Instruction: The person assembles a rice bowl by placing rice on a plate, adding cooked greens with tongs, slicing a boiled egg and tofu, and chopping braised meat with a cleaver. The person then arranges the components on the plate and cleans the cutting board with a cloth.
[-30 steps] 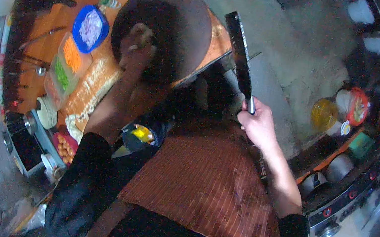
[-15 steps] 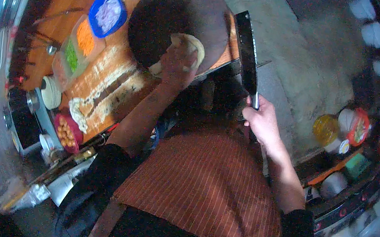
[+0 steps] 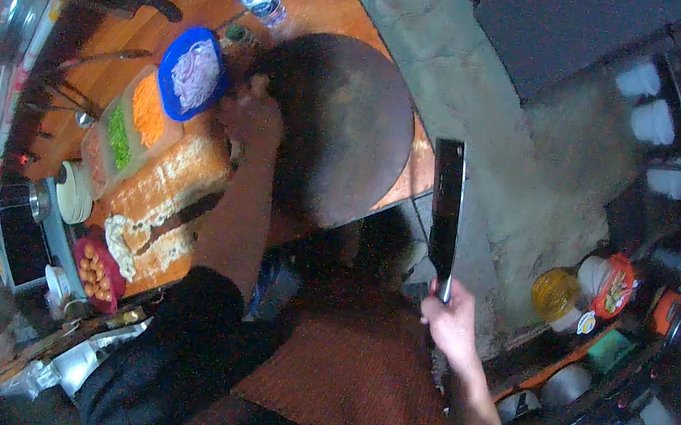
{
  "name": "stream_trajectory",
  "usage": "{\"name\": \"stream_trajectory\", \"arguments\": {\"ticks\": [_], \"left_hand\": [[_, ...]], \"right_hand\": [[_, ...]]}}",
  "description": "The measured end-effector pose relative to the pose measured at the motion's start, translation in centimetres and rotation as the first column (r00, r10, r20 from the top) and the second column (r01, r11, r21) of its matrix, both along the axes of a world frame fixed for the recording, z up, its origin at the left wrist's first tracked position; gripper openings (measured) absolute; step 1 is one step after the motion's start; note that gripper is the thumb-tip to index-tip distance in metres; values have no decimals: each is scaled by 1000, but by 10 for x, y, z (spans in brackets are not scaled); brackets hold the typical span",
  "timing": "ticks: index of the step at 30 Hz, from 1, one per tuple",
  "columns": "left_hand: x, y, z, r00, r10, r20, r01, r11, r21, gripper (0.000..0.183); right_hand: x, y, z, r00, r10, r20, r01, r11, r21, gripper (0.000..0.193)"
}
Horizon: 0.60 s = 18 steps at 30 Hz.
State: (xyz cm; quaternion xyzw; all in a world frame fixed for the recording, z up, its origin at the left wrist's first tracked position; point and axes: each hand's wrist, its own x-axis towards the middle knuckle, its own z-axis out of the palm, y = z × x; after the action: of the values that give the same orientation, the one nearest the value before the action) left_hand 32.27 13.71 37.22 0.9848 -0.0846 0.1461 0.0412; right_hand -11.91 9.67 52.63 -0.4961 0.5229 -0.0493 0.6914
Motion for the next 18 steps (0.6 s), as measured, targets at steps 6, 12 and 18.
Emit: {"name": "stream_trajectory", "arguments": {"ticks": [6,12,18], "left_hand": [[34,-109,-17,865,-501,-1,501,865,-2,24],[-93,20,34,255,-961,106,951,230,-204,40],[-122,128,58,410,-904,-119,893,425,-150,49]], "right_hand": [[-6,7,-3,992,-48,-113,48,999,-8,12],[0,1,15,997,-71,-16,71,997,-10,11],[5,-13,21,991,-10,134,19,998,-67,13]]}}
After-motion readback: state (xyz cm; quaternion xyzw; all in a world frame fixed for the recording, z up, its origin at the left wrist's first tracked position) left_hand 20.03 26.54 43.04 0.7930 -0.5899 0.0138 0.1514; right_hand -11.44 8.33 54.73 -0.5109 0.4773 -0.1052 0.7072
